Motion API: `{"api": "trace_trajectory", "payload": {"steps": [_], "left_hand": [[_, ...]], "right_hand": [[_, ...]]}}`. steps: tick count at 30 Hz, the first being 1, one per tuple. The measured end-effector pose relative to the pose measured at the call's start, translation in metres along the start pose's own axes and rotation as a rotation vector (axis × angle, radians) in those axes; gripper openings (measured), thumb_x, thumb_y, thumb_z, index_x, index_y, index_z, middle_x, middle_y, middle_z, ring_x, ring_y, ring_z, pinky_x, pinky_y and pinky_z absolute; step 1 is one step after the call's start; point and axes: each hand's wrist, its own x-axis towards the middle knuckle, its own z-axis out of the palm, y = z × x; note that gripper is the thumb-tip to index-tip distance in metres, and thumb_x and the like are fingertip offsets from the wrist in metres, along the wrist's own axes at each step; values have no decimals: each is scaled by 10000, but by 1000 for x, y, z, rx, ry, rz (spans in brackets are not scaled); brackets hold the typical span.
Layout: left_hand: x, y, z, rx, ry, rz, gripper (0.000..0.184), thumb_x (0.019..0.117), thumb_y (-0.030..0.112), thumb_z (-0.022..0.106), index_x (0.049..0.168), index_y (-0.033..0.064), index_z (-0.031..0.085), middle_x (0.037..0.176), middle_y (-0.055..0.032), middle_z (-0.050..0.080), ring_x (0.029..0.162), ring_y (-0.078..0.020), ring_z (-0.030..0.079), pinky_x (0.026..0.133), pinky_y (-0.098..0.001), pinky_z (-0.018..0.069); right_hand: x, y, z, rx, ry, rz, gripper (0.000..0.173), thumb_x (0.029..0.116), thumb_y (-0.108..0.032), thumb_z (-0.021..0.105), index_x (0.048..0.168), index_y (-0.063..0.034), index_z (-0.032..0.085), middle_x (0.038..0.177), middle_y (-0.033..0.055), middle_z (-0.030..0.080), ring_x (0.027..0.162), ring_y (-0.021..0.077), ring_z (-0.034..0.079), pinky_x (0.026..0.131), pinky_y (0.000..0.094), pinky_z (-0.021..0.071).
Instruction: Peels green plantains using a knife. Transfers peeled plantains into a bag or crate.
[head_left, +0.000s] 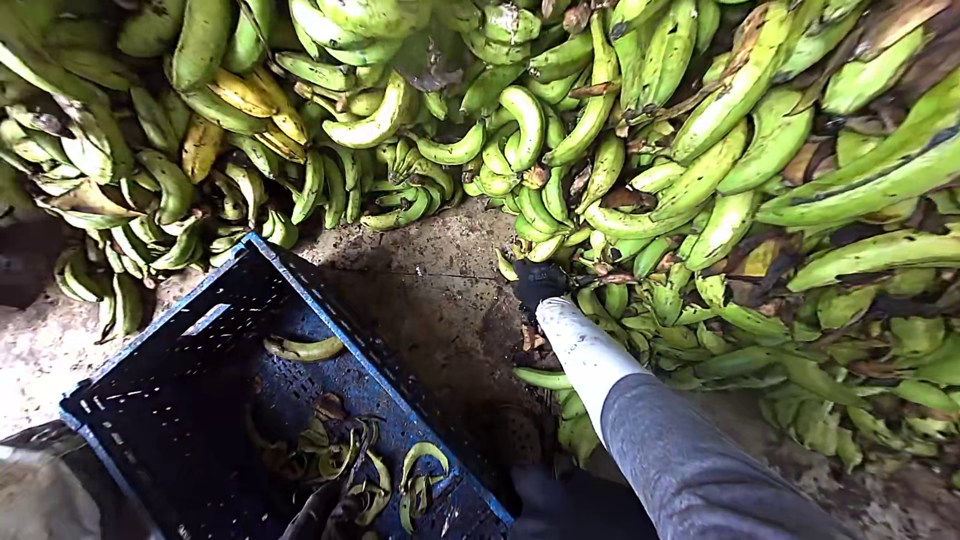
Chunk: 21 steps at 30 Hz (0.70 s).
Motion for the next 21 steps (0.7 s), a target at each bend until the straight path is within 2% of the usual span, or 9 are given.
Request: {"api": "trace_trajectory", "payload": {"steps": [2,5,7,9,11,13,15,17,21], "left_hand": [[-3,-2,1,-62,43,45,530,1047,538,423,1404,186,596,1147,-85,727,1033,-249,707,904,-568,552],[-12,-5,3,-205,155,102,476,1039,477,433,1352,175,627,1065,-64,730,944,-201,705,844,-526,567],[-20,-5,4,-332,221,153,468,1031,459,455,1339,153,629,1058,-45,724,929,-158,697,837,-466,578],[-27,-6,6,-496,278,205,461,1007,471,498,1306,149,639,1009,-17,722,865,-118,694,775,-401,598],[-36,-4,7,-613,327,268,484,983,498,531,1289,139,643,970,-4,716,809,-103,681,719,-364,595],[-44,-2,7,-655,363,348,523,977,531,534,1298,130,634,961,6,704,790,-87,666,699,-330,587],[-52,2,5,-688,391,438,568,970,571,530,1315,131,624,949,17,694,773,-73,655,682,-300,579],[-62,7,1,-750,435,560,555,980,546,541,1314,110,622,929,23,692,749,-65,646,661,-281,571],[-91,14,-9,-951,501,778,474,1032,391,514,1344,37,564,937,7,677,733,-74,627,638,-255,553]], "right_hand": [[-6,10,3,37,21,-111,489,895,-362,735,1304,-110,645,1385,225,577,1266,483,539,921,738,457],[-34,9,-14,292,-46,-204,515,967,-381,678,1338,-31,611,1400,236,557,1308,422,521,1049,661,420],[-64,5,-31,738,-102,-227,414,1013,-309,645,1290,-5,593,1216,197,645,1084,299,633,934,508,520],[-101,3,-57,1206,-232,-261,404,1059,-245,554,1400,-33,505,1235,125,641,1071,167,641,943,346,540],[-133,-3,-83,1624,-353,-370,401,1088,-229,430,1453,-62,444,1253,120,652,1094,201,674,961,379,568],[-162,-22,-114,1858,-456,-479,438,1089,-354,335,1444,-134,468,1267,128,658,1101,273,677,942,463,578],[-192,-55,-146,1838,-451,-531,480,1065,-504,330,1391,-223,540,1142,79,698,941,221,705,771,384,610],[-225,-95,-173,1725,-402,-558,475,1063,-536,350,1307,-216,601,935,36,705,727,141,682,591,282,579],[-298,-149,-197,1342,-433,-891,484,1056,-546,383,1304,-169,559,853,24,654,701,129,642,648,299,573]]}}
